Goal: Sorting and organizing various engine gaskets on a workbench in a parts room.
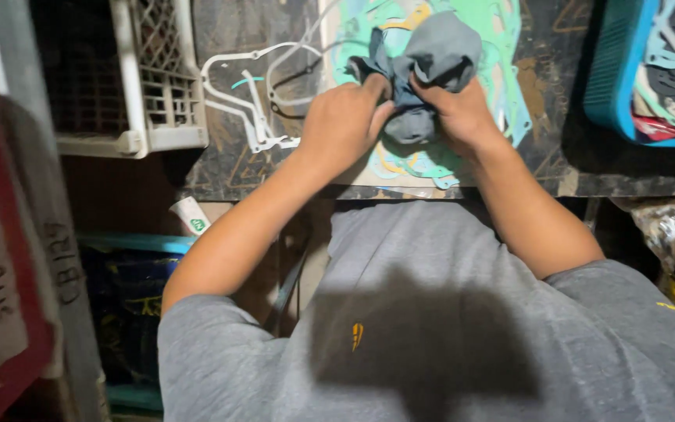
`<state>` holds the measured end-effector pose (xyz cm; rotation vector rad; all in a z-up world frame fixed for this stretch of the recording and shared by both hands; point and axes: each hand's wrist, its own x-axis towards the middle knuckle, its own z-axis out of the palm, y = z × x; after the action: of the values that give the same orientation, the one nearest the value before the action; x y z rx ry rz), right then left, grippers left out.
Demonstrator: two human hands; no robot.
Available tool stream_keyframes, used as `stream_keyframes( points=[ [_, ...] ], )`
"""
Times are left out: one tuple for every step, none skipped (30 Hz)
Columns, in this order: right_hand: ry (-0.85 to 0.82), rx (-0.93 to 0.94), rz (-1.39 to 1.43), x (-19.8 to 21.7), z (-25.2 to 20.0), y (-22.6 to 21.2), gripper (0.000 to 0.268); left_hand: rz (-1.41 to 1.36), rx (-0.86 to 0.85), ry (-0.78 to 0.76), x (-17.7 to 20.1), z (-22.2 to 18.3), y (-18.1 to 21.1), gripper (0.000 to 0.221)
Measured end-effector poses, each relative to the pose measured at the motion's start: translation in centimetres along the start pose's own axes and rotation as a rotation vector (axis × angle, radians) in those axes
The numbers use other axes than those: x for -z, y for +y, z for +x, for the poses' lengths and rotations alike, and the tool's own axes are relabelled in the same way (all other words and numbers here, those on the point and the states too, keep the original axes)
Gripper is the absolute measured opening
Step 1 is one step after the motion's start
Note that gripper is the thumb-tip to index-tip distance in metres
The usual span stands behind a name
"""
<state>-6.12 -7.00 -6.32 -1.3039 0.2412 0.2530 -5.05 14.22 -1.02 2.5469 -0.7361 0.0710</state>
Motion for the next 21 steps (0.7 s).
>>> stream_keyframes(
  points=[
    [0.001, 0.077, -0.048, 0.2, 0.2, 0.1, 0.033, -0.004, -0.026, 0.029, 0.4, -0.1, -0.2, 0.023],
    [0.012, 0.154, -0.098, 0.8, 0.3, 0.1, 0.036, -0.016, -0.059, 0.057, 0.5, 0.1, -0.1, 0.02],
    [0.014, 0.153, -0.1, 0.9, 0.4, -0.1, 0.036, -0.019, -0.06, 0.057, 0.8, 0.2, -0.4, 0.02],
    [0.099, 0.135, -0.034, 1.0, 0.4, -0.3, 0.034, 0.012, -0.063, 0.051, 1.0, 0.2, -0.5, 0.023],
    [0.183, 0.117, 0.032, 1.1, 0.3, -0.4, 0.031, 0.043, -0.066, 0.045, 1.2, 0.2, -0.7, 0.027],
    [0.18, 0.117, 0.03, 1.6, 0.7, -0.3, 0.031, 0.044, -0.064, 0.048, 1.3, 0.2, -0.9, 0.027],
    [0.228, 0.141, 0.125, 2.1, 1.1, -0.2, 0.032, 0.064, -0.061, 0.052, 1.5, 0.2, -1.1, 0.027],
    [0.278, 0.166, 0.22, 2.7, 1.4, -0.1, 0.034, 0.084, -0.06, 0.056, 1.6, 0.2, -1.3, 0.027],
    [0.277, 0.166, 0.22, 2.5, 1.2, -0.9, 0.034, 0.085, -0.059, 0.057, 1.8, 0.1, -1.3, 0.027],
    [0.163, 0.203, 0.36, 2.4, 1.0, -1.6, 0.041, 0.053, -0.049, 0.043, 2.0, 0.2, -1.3, 0.024],
    [0.047, 0.239, 0.499, 2.2, 0.9, -2.4, 0.055, 0.02, -0.04, 0.03, 2.2, 0.4, -1.2, 0.022],
    [0.05, 0.244, 0.499, 3.1, 1.4, -0.7, 0.055, 0.02, -0.045, 0.03, 2.4, 0.4, -1.2, 0.022],
    [-0.045, 0.232, 0.484, 4.0, 2.0, 1.1, 0.07, -0.01, -0.041, 0.035, 2.5, 0.5, -1.2, 0.022],
    [-0.137, 0.218, 0.467, 5.0, 2.3, 3.0, 0.085, -0.043, -0.037, 0.036, 2.5, 0.5, -1.0, 0.022],
    [-0.129, 0.22, 0.467, 3.9, 1.4, 2.6, 0.085, -0.047, -0.042, 0.032, 2.5, 0.4, -0.8, 0.022],
    [-0.092, 0.141, 0.289, 2.7, 0.8, 2.0, 0.06, -0.062, -0.027, 0.018, 2.6, 0.6, -0.6, 0.022],
    [-0.052, 0.063, 0.112, 1.4, 0.3, 1.4, 0.039, -0.076, -0.012, 0.004, 2.7, 0.7, -0.5, 0.023],
    [-0.053, 0.064, 0.114, 0.6, 0.0, 1.1, 0.039, -0.074, -0.013, 0.003, 2.8, 0.7, -0.4, 0.023],
    [-0.049, 0.174, -0.031, -0.1, -0.3, 1.0, 0.031, -0.116, 0.005, -0.006, 2.8, 0.7, -0.3, 0.018],
    [-0.041, 0.284, -0.179, -0.9, -0.6, 0.7, 0.023, -0.16, 0.021, -0.015, 2.8, 0.8, -0.3, 0.014],
    [-0.039, 0.285, -0.178, -0.9, -0.7, 0.1, 0.023, -0.16, 0.018, -0.015, 3.0, 0.7, -0.1, 0.014]
  ],
)
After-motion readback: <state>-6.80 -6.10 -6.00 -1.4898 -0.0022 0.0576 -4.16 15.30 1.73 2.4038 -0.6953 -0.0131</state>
